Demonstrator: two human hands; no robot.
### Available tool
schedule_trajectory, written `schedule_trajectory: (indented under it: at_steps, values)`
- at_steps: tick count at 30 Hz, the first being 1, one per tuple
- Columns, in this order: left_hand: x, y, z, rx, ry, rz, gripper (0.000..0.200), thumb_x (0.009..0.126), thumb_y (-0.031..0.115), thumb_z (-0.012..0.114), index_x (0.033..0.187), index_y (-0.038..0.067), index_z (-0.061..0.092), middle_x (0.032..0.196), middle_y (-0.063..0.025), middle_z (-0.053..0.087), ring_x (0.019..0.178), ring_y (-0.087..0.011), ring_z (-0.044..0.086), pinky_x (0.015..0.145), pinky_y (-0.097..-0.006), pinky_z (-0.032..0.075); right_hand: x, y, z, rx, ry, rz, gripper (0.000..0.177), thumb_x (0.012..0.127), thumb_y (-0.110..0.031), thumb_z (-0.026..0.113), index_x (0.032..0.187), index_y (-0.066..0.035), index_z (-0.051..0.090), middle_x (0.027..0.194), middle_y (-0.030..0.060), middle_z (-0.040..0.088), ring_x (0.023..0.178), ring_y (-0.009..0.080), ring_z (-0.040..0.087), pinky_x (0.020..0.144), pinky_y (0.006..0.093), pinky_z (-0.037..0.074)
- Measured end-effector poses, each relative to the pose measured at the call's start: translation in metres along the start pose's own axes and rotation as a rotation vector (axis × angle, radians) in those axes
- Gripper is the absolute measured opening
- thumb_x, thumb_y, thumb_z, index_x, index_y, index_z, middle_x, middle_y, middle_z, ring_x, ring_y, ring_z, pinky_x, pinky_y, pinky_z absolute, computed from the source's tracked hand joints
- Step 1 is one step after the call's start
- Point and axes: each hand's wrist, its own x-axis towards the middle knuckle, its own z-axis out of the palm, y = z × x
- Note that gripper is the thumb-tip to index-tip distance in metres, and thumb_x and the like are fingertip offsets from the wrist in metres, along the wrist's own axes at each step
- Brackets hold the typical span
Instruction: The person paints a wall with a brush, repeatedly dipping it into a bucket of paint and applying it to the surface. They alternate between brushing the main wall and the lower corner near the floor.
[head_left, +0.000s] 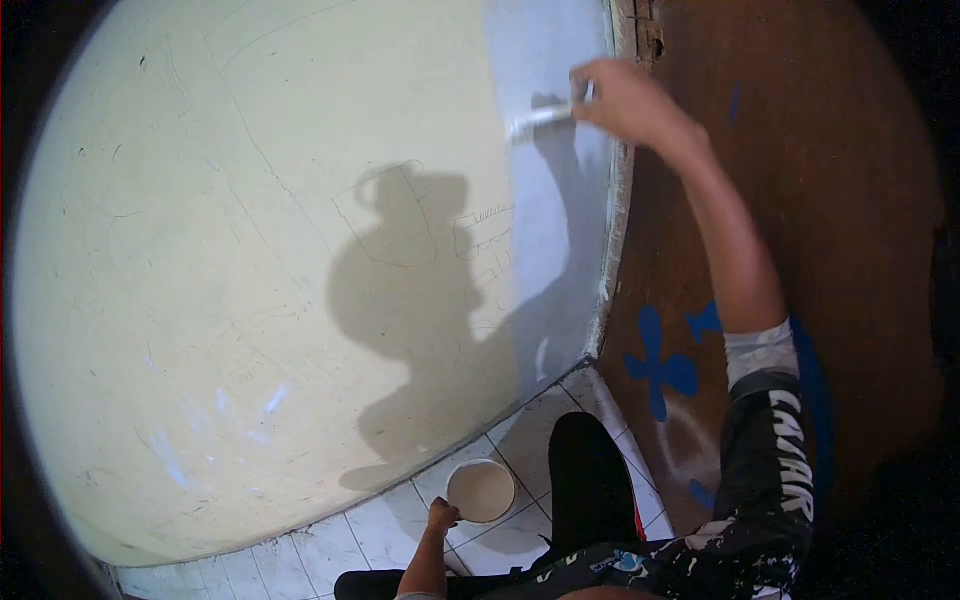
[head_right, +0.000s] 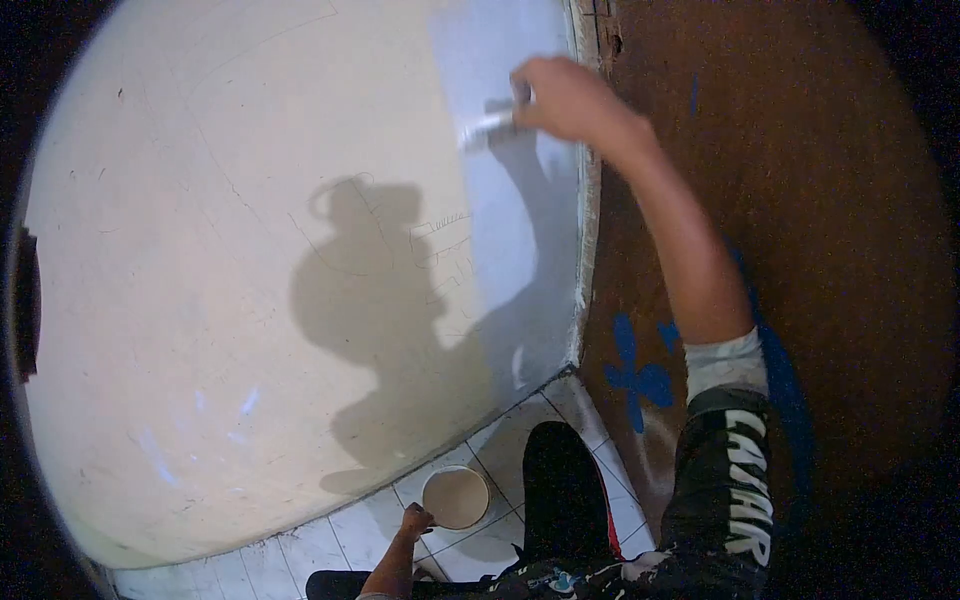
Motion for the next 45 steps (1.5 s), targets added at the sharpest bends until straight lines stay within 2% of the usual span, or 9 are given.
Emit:
schedule_trajectory:
  at_steps: [7, 10, 13, 15, 21, 29, 36, 38, 45]
  values:
    - [0.01, -0.006, -0.002, 0.045, -0.027, -0.03, 0.026, 0.078, 0.004, 0.062, 0.099, 0.001, 0.048, 0.088, -0.0178, 0.062, 0.075, -0.0289, 0.068, 0.057, -0.0407, 0.056, 0.027, -0.048, -0.115, 0.088, 0.138, 0.144, 0.025, 0.08, -0.014, 0.066, 0.097, 0.004, 0.065, 0.095, 0.0245, 0.067, 0.092, 0.0347, 0.066, 0.078, 0.0426, 0.052]
    - [0.015, -0.015, -0.002, 0.024, -0.052, -0.018, 0.029, 0.078, 0.002, 0.061, 0.102, 0.003, 0.045, 0.088, -0.0175, 0.062, 0.075, -0.0304, 0.068, 0.059, -0.0432, 0.056, 0.046, -0.025, -0.089, 0.068, 0.511, 0.014, 0.023, 0.08, -0.013, 0.065, 0.095, 0.005, 0.065, 0.092, 0.0248, 0.067, 0.088, 0.0339, 0.067, 0.077, 0.0417, 0.052]
    - [0.019, -0.019, -0.003, 0.001, -0.059, -0.001, 0.028, 0.078, 0.002, 0.061, 0.102, 0.004, 0.046, 0.088, -0.0183, 0.062, 0.075, -0.0317, 0.068, 0.059, -0.0439, 0.056, 0.03, -0.024, -0.022, 0.102, 0.615, 0.088, 0.021, 0.08, -0.012, 0.064, 0.092, 0.005, 0.065, 0.086, 0.0245, 0.067, 0.083, 0.0331, 0.067, 0.074, 0.042, 0.052]
    - [0.021, -0.023, -0.007, -0.006, -0.067, -0.003, 0.028, 0.078, 0.002, 0.061, 0.102, 0.004, 0.046, 0.088, -0.0189, 0.062, 0.074, -0.0324, 0.068, 0.058, -0.0443, 0.056, 0.003, 0.016, 0.04, 0.082, 0.377, 0.105, 0.031, 0.081, -0.022, 0.069, 0.103, -0.002, 0.06, 0.094, 0.0206, 0.066, 0.09, 0.0379, 0.065, 0.075, 0.0462, 0.053]
    - [0.016, -0.016, -0.002, -0.037, -0.053, -0.039, 0.028, 0.08, 0.004, 0.062, 0.102, 0.004, 0.045, 0.087, -0.0196, 0.062, 0.074, -0.0338, 0.068, 0.057, -0.045, 0.056, -0.128, 0.032, 0.166, 0.252, 0.313, 0.065, 0.023, 0.085, -0.012, 0.065, 0.104, -0.002, 0.058, 0.089, 0.0214, 0.063, 0.08, 0.0371, 0.064, 0.067, 0.0432, 0.053]
    - [0.022, -0.023, -0.003, -0.032, -0.044, 0.017, 0.025, 0.077, 0.005, 0.06, 0.099, -0.002, 0.05, 0.087, -0.0187, 0.061, 0.072, -0.0289, 0.067, 0.052, -0.039, 0.057, -0.236, 0.03, 0.199, 0.376, -0.227, 0.305, 0.031, 0.079, -0.012, 0.069, 0.107, 0.0, 0.062, 0.083, 0.0218, 0.066, 0.081, 0.0386, 0.066, 0.072, 0.0455, 0.052]
    - [0.007, -0.007, 0.003, 0.062, 0.037, 0.001, 0.027, 0.075, 0.003, 0.058, 0.1, -0.004, 0.051, 0.091, -0.0189, 0.062, 0.072, -0.0291, 0.067, 0.054, -0.0394, 0.057, -0.113, 0.02, 0.093, 0.287, -0.337, 0.356, 0.044, 0.078, -0.014, 0.071, 0.119, -0.003, 0.062, 0.094, 0.0228, 0.068, 0.091, 0.0349, 0.067, 0.079, 0.0423, 0.053]
    - [0.002, -0.001, 0.002, 0.062, 0.039, -0.008, 0.027, 0.075, 0.003, 0.058, 0.1, -0.004, 0.051, 0.091, -0.019, 0.062, 0.072, -0.0295, 0.067, 0.054, -0.0397, 0.057, -0.069, 0.048, 0.084, 0.149, -0.12, 0.052, 0.04, 0.079, -0.016, 0.071, 0.116, -0.003, 0.064, 0.092, 0.0224, 0.068, 0.088, 0.0338, 0.068, 0.079, 0.0418, 0.053]
    - [0.023, -0.015, 0.0, 0.065, -0.013, -0.028, 0.03, 0.076, -0.001, 0.062, 0.104, -0.003, 0.049, 0.089, -0.0192, 0.062, 0.074, -0.0305, 0.068, 0.058, -0.0417, 0.059, 0.021, 0.042, -0.026, 0.022, 0.218, -0.041, 0.03, 0.082, -0.019, 0.067, 0.108, -0.002, 0.063, 0.086, 0.0219, 0.066, 0.083, 0.0352, 0.067, 0.076, 0.0449, 0.052]
